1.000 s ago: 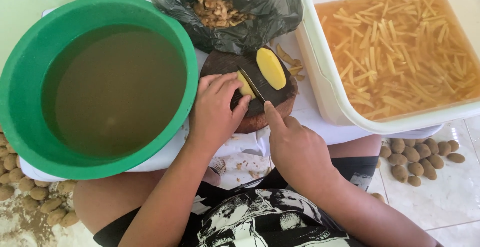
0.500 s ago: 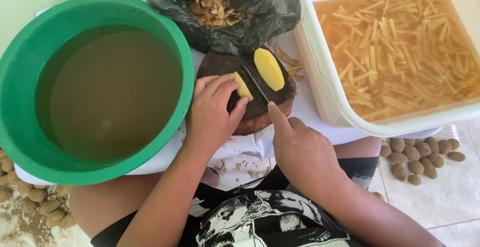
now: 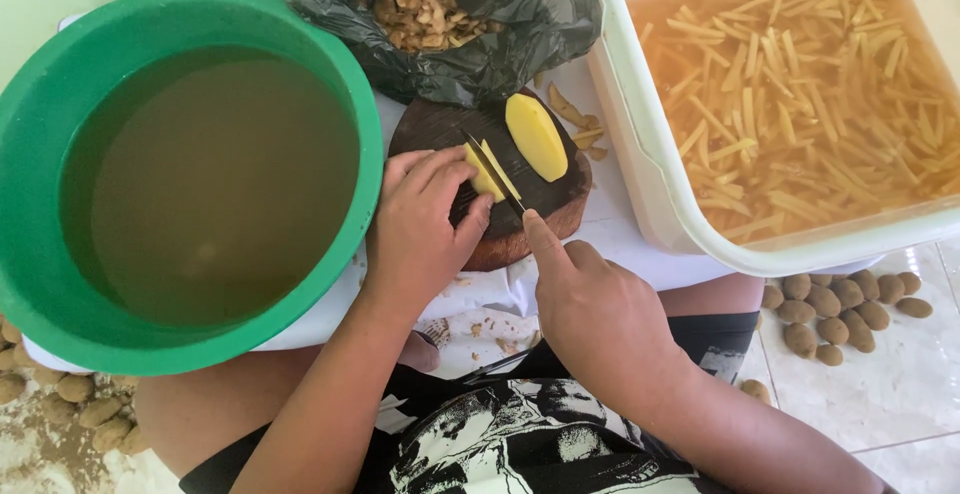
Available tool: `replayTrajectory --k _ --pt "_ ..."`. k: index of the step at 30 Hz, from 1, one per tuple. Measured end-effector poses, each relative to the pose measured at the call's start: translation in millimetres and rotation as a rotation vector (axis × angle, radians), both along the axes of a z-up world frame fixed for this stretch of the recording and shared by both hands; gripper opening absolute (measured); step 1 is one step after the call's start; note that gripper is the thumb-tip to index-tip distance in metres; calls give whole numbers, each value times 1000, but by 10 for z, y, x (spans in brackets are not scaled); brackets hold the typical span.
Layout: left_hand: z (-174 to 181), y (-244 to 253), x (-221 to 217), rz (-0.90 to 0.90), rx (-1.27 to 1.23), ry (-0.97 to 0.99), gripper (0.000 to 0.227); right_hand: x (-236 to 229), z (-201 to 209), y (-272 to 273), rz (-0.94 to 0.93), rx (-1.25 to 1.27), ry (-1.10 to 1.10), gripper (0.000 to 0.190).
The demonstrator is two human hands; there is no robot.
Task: Cutting potato slices into thin strips and washing them in a tub of water.
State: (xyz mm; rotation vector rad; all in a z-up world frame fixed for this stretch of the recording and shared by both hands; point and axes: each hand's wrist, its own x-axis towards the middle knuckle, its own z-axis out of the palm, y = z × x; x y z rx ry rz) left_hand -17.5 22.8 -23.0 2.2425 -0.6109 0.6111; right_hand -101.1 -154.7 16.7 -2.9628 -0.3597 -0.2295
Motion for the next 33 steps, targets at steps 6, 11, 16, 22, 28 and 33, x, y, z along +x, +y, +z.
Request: replayTrajectory --k 6,11,16,22,28,33 --pt "-9 0 4 5 -4 1 31 -3 13 1 6 13 -16 60" --pt "-9 7 4 6 18 10 31 -1 3 -3 19 -15 -21 61" --pt "-23 -1 15 0 -1 -7 32 2 -21 -7 19 -35 -27 62" --pt "15 8 7 -10 16 28 32 -14 -4 8 27 -69 -69 62" --pt "12 1 7 -1 7 16 31 2 -17 7 38 -48 -49 63" --pt "-6 4 14 8 33 -5 31 54 -48 21 53 -116 17 68"
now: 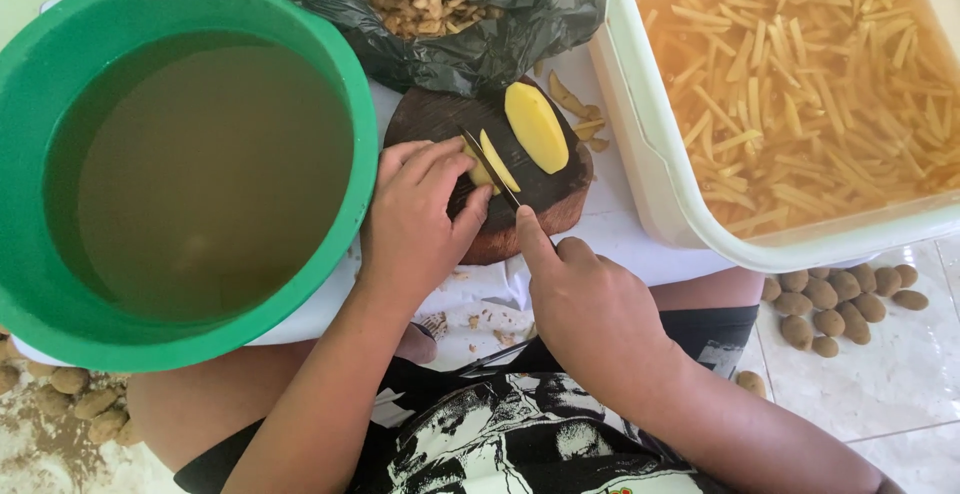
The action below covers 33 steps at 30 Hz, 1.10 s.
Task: Cutting potato slices into thin strips and washing them in a tub of water.
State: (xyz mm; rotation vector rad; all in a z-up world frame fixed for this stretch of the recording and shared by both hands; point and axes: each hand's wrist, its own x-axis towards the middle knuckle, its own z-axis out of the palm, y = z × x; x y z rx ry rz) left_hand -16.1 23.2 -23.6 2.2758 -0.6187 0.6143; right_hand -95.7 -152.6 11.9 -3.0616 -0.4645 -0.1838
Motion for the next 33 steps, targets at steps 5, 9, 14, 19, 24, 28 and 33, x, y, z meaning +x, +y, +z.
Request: replayTrajectory --k 5,9,14,19,24,28,33 --pt "-25 11 6 -11 19 -35 32 53 16 -28 -7 11 88 69" --pt "-34 4 -17 8 -12 -12 30 28 132 -112 -42 217 181 55" --pt "-31 11 -12 4 -12 5 29 -139 212 -108 -60 31 156 61" --pt "-47 13 -6 12 -16 -18 30 -24 65 -17 -82 77 103 62" --pt "-31 23 -5 3 -24 -13 30 26 54 37 -97 67 129 64" --pt "-55 24 5 -8 -30 -23 30 -64 55 1 -85 29 75 62" --pt "-59 18 -15 2 -24 -16 29 46 0 72 -80 71 37 61"
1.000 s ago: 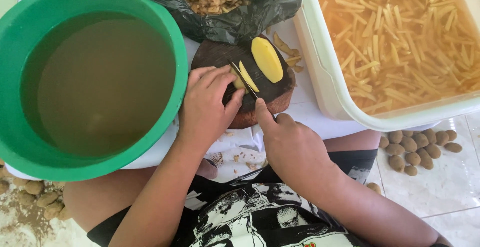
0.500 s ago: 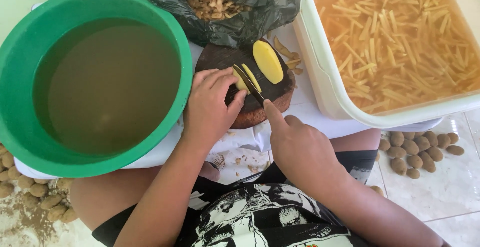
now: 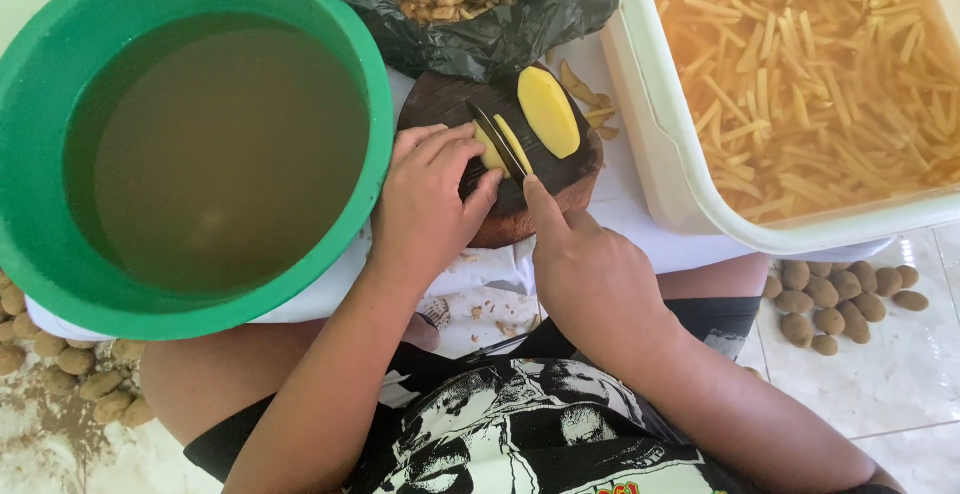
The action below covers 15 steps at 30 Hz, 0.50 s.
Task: Cutting potato slices into thin strips and washing them in a tub of water.
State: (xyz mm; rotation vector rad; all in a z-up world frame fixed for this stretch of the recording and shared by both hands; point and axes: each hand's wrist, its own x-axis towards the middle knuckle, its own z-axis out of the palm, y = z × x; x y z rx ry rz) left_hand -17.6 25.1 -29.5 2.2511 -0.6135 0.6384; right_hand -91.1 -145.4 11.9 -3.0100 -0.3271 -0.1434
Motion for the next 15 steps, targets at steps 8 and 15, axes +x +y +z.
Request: replayTrajectory --k 8,15 --pt "-4 12 0 4 -6 7 29 -56 -22 -31 22 30 -49 60" --pt "19 -2 -8 25 8 1 27 5 46 -45 -5 91 17 60"
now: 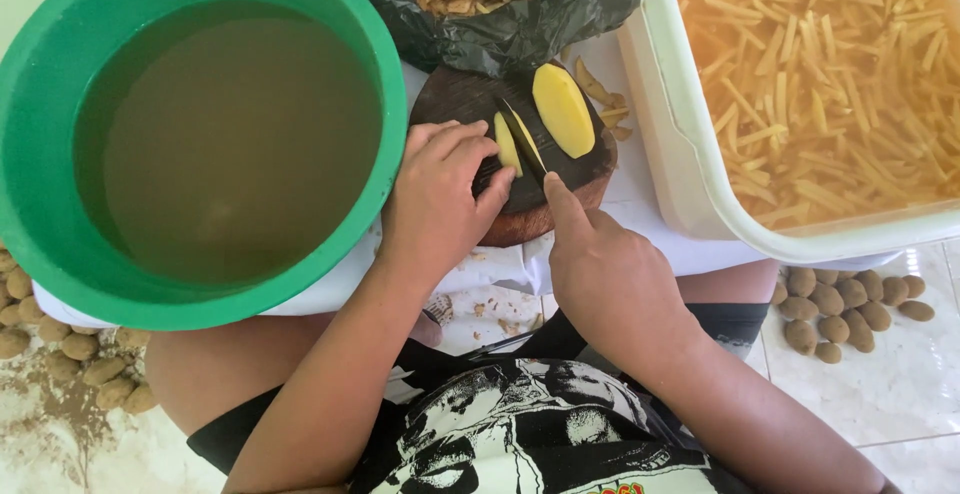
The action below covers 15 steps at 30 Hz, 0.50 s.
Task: Cutting potato slices into thin strips and washing them in a tub of water.
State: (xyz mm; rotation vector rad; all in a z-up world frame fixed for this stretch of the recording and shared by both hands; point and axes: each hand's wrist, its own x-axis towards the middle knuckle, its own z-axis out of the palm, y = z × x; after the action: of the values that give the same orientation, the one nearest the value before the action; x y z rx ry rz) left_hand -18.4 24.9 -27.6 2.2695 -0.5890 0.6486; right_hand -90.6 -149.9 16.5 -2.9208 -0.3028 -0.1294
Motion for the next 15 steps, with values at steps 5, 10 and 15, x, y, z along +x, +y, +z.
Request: replayTrajectory --k 5,10,15 --pt "35 -13 -10 -18 -6 -12 31 2 -17 -12 29 156 -65 49" --pt "32 -22 -31 2 -27 -2 32 79 66 -84 39 262 21 46" --pt "31 -12 -3 -12 -29 4 33 80 91 -98 22 237 21 47"
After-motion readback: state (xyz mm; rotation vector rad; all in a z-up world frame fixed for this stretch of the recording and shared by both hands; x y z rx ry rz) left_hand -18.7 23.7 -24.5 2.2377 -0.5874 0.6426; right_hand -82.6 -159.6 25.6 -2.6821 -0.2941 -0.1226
